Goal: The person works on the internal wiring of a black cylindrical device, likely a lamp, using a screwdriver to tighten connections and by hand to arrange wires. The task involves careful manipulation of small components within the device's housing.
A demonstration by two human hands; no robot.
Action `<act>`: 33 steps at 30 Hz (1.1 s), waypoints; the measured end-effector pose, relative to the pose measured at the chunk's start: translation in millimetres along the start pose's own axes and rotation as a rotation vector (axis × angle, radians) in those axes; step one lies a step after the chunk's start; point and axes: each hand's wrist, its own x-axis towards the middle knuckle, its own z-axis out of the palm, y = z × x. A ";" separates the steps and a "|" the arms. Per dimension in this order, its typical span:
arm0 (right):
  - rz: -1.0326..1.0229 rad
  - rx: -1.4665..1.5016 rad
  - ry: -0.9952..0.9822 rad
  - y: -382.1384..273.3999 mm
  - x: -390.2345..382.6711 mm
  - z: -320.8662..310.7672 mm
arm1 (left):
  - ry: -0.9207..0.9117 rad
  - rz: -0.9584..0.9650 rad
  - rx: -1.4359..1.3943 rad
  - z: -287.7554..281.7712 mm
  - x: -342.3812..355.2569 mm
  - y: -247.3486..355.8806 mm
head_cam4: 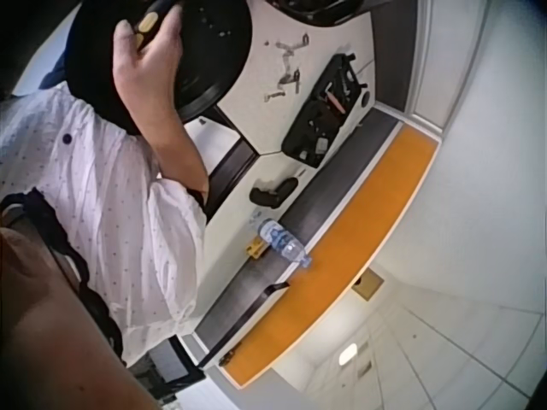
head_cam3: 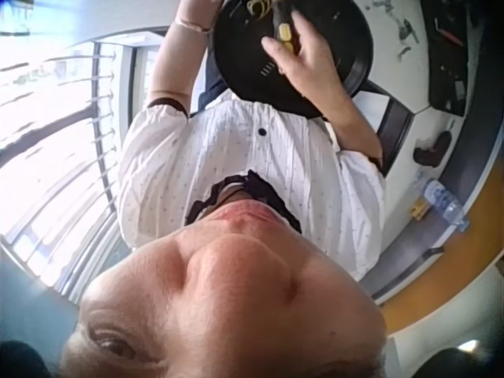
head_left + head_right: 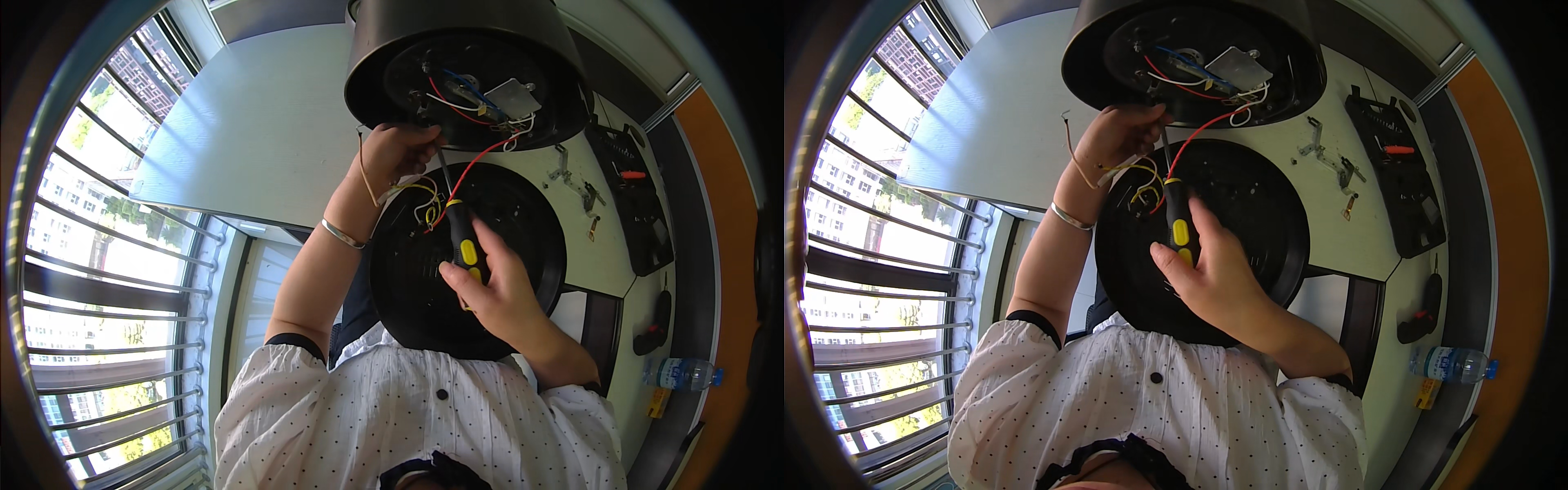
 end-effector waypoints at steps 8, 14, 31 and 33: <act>0.234 0.971 -0.236 13.3 11.1 -4.2 | -0.055 -0.004 -0.054 -3.0 1.6 -0.5; 0.199 0.311 -0.042 3.9 8.1 11.1 | 0.051 0.161 0.256 -1.4 -1.2 1.4; 0.073 0.420 -0.133 -4.8 4.3 19.0 | -0.045 0.116 0.094 -8.9 2.4 -2.4; 0.031 0.264 -0.063 -5.6 1.3 21.2 | -0.003 0.134 0.168 -3.3 -1.8 1.9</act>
